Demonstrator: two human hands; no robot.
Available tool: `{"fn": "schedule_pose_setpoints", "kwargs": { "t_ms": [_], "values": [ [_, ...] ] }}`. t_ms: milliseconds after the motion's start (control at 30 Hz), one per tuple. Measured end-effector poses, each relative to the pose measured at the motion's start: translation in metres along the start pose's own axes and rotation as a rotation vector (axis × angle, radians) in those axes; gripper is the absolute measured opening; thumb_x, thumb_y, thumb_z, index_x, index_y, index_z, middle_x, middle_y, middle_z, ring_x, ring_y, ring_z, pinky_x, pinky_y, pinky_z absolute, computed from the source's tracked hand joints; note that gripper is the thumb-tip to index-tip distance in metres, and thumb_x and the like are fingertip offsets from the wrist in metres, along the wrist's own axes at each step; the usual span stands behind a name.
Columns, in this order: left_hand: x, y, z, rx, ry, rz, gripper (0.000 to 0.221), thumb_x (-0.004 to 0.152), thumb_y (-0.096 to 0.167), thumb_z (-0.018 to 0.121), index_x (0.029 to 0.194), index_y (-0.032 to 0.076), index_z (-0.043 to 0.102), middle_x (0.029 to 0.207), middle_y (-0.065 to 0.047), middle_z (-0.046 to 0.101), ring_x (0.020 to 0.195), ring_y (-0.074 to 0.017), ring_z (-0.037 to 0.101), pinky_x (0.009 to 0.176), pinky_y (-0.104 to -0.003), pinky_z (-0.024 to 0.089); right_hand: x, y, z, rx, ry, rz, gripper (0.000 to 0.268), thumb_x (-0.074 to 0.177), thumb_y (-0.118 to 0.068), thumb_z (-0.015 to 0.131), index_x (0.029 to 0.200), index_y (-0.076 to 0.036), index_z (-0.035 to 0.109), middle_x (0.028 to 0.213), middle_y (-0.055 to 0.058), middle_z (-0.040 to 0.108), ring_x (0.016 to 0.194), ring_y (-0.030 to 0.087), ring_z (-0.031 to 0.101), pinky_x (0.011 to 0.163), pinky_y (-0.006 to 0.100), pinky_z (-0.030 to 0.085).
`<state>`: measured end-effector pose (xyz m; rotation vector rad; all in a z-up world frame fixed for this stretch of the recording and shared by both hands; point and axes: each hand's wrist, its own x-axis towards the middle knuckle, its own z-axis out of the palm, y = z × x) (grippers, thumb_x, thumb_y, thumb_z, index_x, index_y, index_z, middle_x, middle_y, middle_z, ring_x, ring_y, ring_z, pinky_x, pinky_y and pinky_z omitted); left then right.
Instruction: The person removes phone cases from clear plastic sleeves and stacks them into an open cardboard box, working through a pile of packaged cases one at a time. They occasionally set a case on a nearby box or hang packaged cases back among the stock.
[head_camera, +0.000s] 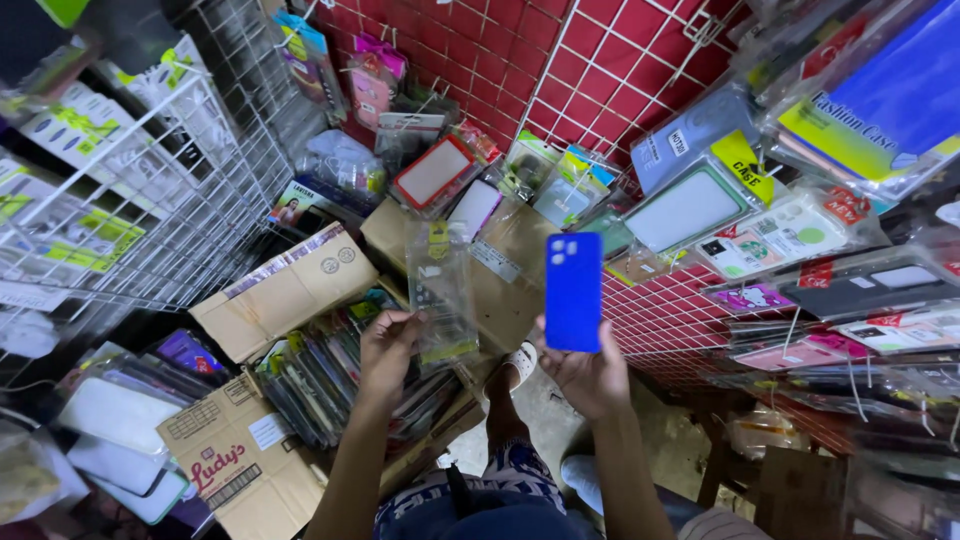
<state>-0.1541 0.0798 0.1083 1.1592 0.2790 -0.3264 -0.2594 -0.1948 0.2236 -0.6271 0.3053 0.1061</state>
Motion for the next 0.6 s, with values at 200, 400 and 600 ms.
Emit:
{"fn": "schedule_pose_setpoints", "kwargs": {
  "t_ms": [200, 400, 600],
  "values": [
    [0.015, -0.018, 0.026, -0.017, -0.072, 0.137, 0.002, 0.096, 0.006, 0.069, 0.096, 0.004, 0.069, 0.086, -0.002, 0.073, 0.068, -0.0075, 0.058, 0.058, -0.024, 0.046, 0.022, 0.009, -0.023, -0.685, 0.139, -0.03, 0.043, 0.094, -0.016, 0.069, 0.133, -0.005, 0.053, 0.116, 0.009, 0.064, 0.107, 0.022, 0.067, 0.092, 0.044, 0.057],
    [0.014, -0.018, 0.087, -0.015, -0.074, 0.155, 0.005, 0.094, 0.002, 0.07, 0.096, 0.003, 0.066, 0.088, -0.003, 0.074, 0.077, -0.0077, 0.067, 0.067, -0.024, 0.056, 0.079, 0.037, -0.037, -1.059, 0.178, -0.2, 0.057, 0.084, -0.014, 0.084, 0.129, -0.006, 0.049, 0.106, 0.013, 0.067, 0.098, 0.025, 0.069, 0.082, 0.04, 0.06],
    [0.032, -0.029, 0.106, -0.056, -0.078, 0.152, 0.013, 0.093, 0.0, 0.075, 0.097, -0.001, 0.064, 0.091, -0.009, 0.073, 0.082, -0.0139, 0.069, 0.07, -0.028, 0.058, 0.094, 0.022, 0.009, -1.525, 0.08, -0.461, 0.056, 0.082, -0.022, 0.086, 0.124, -0.001, 0.055, 0.119, 0.02, 0.064, 0.106, 0.032, 0.068, 0.086, 0.042, 0.055]
  ]
}}
